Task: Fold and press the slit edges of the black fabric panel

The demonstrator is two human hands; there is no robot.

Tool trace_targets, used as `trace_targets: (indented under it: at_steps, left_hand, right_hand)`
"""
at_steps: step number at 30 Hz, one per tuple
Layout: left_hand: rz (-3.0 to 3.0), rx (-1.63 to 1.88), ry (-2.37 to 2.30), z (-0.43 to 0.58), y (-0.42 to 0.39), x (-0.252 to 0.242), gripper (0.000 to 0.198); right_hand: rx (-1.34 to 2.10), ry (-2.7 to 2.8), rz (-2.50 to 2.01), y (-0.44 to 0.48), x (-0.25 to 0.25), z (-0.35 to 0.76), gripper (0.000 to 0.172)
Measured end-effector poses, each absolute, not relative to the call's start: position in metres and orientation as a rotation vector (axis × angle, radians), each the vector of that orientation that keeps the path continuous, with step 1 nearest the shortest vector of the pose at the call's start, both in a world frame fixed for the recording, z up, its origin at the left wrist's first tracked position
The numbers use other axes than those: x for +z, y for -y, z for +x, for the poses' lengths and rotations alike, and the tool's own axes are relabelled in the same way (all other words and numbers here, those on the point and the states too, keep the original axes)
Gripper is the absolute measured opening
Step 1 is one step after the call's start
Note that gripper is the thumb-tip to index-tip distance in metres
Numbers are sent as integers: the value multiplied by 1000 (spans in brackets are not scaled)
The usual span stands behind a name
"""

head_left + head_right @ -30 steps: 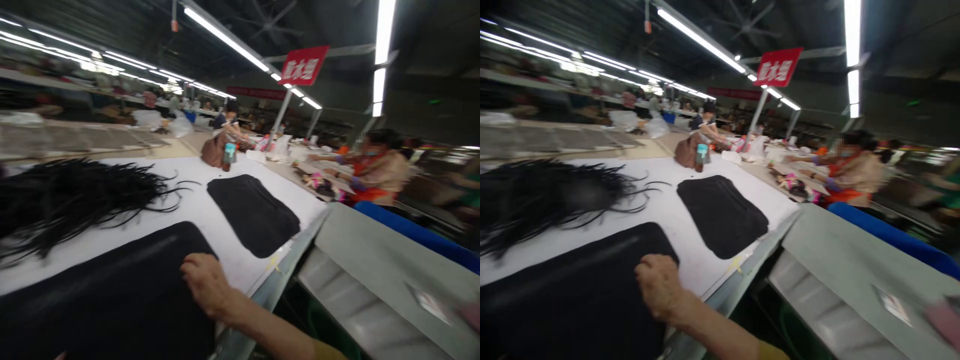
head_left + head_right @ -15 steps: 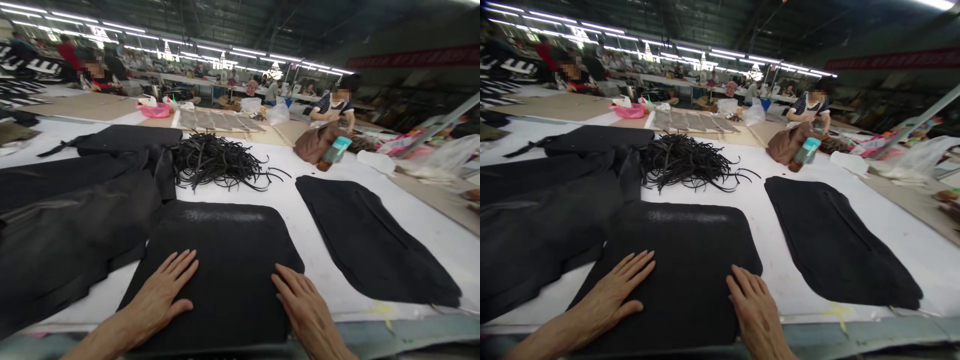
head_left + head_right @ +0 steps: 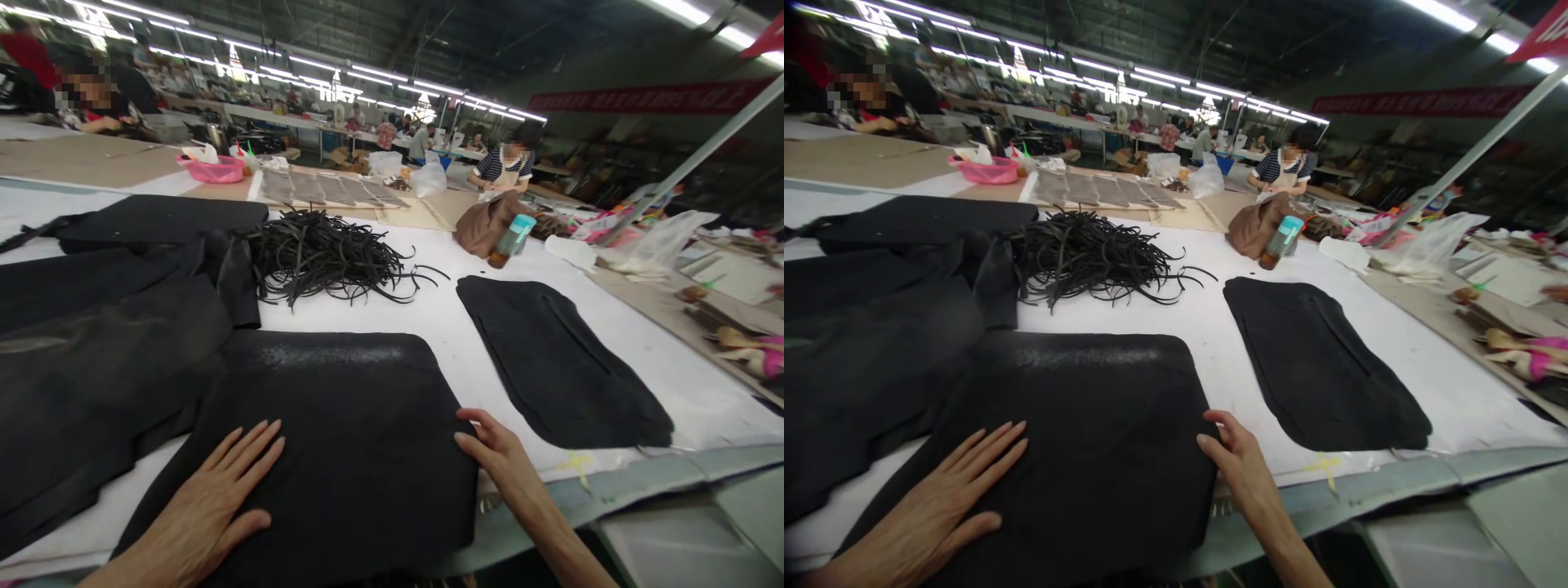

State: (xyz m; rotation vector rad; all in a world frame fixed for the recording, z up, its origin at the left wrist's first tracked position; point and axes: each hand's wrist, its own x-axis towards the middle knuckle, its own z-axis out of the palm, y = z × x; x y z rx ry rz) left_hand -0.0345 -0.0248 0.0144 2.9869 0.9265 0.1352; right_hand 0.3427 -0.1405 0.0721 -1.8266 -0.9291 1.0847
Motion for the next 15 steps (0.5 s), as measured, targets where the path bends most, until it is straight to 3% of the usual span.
trace_targets:
  at_steps: [5,9,12,15]
  left_hand:
    - [2833,37,-843,-26,56,19,79]
    - [2724,-68,-881,-23,81,28,92]
    - [2683,-27,-888,-23,84,44,76]
    - [2689,62,-907,-21,73,56,60]
  right_hand:
    - [913,1223,-2281,178,66,377,37]
    - [133,1701,-2525,194,52,387,31]
    - [-429,2032,-2289,178,58,355,31]
    - [-542,2388,-1772,150,65,305,33]
